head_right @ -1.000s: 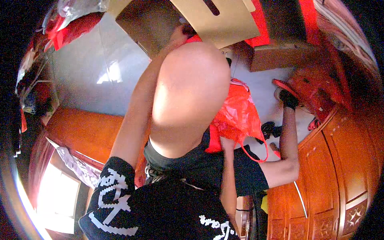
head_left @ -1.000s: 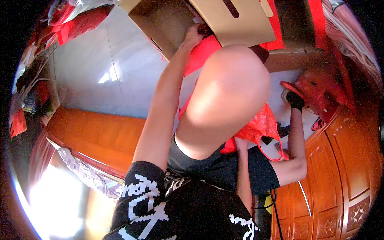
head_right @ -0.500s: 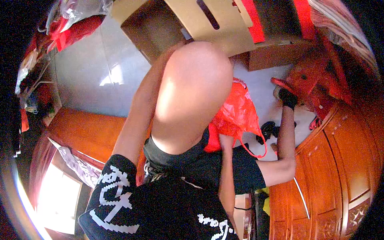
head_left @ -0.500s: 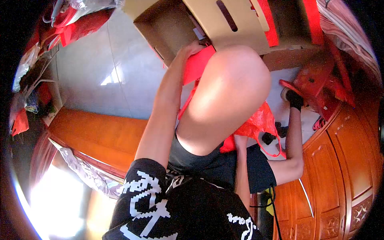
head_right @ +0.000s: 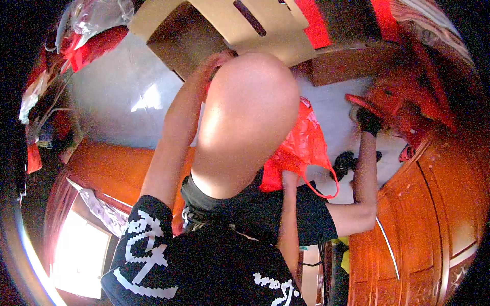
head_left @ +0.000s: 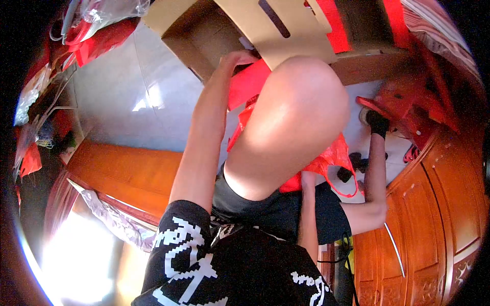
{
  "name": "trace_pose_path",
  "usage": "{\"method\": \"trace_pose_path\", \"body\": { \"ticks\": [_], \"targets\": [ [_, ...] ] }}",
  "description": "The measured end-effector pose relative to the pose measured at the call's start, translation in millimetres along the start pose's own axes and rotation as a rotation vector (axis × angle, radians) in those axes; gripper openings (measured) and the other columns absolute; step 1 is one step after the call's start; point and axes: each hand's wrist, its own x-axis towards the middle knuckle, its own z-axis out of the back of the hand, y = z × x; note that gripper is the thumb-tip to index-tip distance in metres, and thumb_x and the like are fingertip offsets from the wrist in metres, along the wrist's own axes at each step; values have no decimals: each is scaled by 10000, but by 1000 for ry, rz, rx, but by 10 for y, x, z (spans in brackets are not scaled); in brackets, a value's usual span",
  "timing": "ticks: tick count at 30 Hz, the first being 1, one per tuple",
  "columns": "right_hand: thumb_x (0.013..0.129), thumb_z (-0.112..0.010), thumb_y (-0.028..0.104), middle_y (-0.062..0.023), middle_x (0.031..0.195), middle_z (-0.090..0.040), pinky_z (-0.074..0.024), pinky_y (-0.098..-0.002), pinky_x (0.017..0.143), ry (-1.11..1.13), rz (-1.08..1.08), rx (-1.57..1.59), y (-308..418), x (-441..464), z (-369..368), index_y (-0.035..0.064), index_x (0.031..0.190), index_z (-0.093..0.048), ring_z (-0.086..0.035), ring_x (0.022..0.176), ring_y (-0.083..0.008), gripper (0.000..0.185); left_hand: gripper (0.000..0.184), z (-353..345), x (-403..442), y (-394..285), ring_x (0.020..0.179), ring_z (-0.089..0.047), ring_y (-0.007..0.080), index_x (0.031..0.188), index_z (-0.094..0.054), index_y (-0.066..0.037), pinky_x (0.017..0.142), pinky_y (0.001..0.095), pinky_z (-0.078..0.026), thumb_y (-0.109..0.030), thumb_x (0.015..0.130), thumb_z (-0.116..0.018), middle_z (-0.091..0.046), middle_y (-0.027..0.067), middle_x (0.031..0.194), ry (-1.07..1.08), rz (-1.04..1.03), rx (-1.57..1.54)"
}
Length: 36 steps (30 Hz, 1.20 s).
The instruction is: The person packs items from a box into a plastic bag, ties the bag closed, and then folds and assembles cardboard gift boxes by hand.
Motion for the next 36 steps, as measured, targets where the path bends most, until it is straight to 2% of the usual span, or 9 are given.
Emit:
{"method": "trace_pose_path", "body": {
  "ticks": [12,21,23,26,29,31,33,35,36],
  "targets": [
    [950,-604,202,-165,1396,-557,-390,-396,1087,-27,-31,28,-140,-154,-27,25,1372,-536,-502,1313,-292,462,410,-115,-618,0,1007,-660,290,1254,-615,-57,881,407,-523,-229,886,-666,-689,133,1154,73,63,-44],
    [953,-590,179,-164,1353,-593,-412,-394,1060,-40,12,66,-240,-68,-76,22,1340,-565,-534,1277,-289,419,346,86,-480,-202,963,-665,285,1223,-619,-44,844,408,-531,-200,915,-644,-696,127,1113,-48,77,-159],
    [954,-587,174,-163,1344,-601,-417,-393,1054,-51,30,87,-254,-65,-89,21,1333,-572,-541,1269,-289,410,332,205,-581,-239,953,-666,284,1216,-620,-41,836,408,-533,-194,922,-639,-697,125,1104,-170,70,-185],
    [955,-582,167,-163,1330,-612,-424,-392,1045,-74,99,130,-254,56,-130,20,1323,-582,-552,1257,-288,397,251,415,-1154,-789,856,-683,320,1098,-630,-3,769,403,-547,-188,930,-653,-677,189,985,-606,-298,191],
    [956,-578,160,-162,1316,-624,-431,-392,1036,-85,162,189,-310,131,-200,19,1312,-591,-562,1245,-287,384,172,589,-1467,-926,879,-680,258,1047,-643,-16,781,364,-542,-152,943,-651,-677,159,977,-691,-284,-10],
    [956,-575,155,-162,1306,-632,-436,-391,1030,-93,202,242,-421,187,-226,18,1305,-598,-569,1237,-286,376,107,757,-1735,-1242,925,-648,205,1018,-654,-28,816,356,-530,-114,957,-637,-665,130,989,-845,-305,-111],
    [957,-572,150,-161,1297,-640,-441,-391,1024,-127,278,327,-446,258,-245,18,1298,-604,-576,1229,-286,368,111,988,-1996,-1635,958,-598,164,1019,-640,-14,860,338,-502,-114,987,-606,-650,98,1004,-1049,-354,-55],
    [948,-558,113,-151,1256,-656,-453,-381,995,-162,351,429,-331,213,-204,10,1274,-613,-592,1195,-274,346,126,1208,-2262,-2125,957,-577,164,1016,-616,2,878,324,-480,-120,1008,-585,-629,77,1015,-1190,-519,-167],
    [939,-547,78,-141,1220,-669,-464,-372,968,-182,388,478,-235,161,-163,3,1253,-618,-605,1165,-262,331,145,1190,-2602,-2643,932,-561,163,1010,-583,-1,874,314,-465,-145,1024,-578,-607,57,995,-1240,-611,-129]
  ]
}}
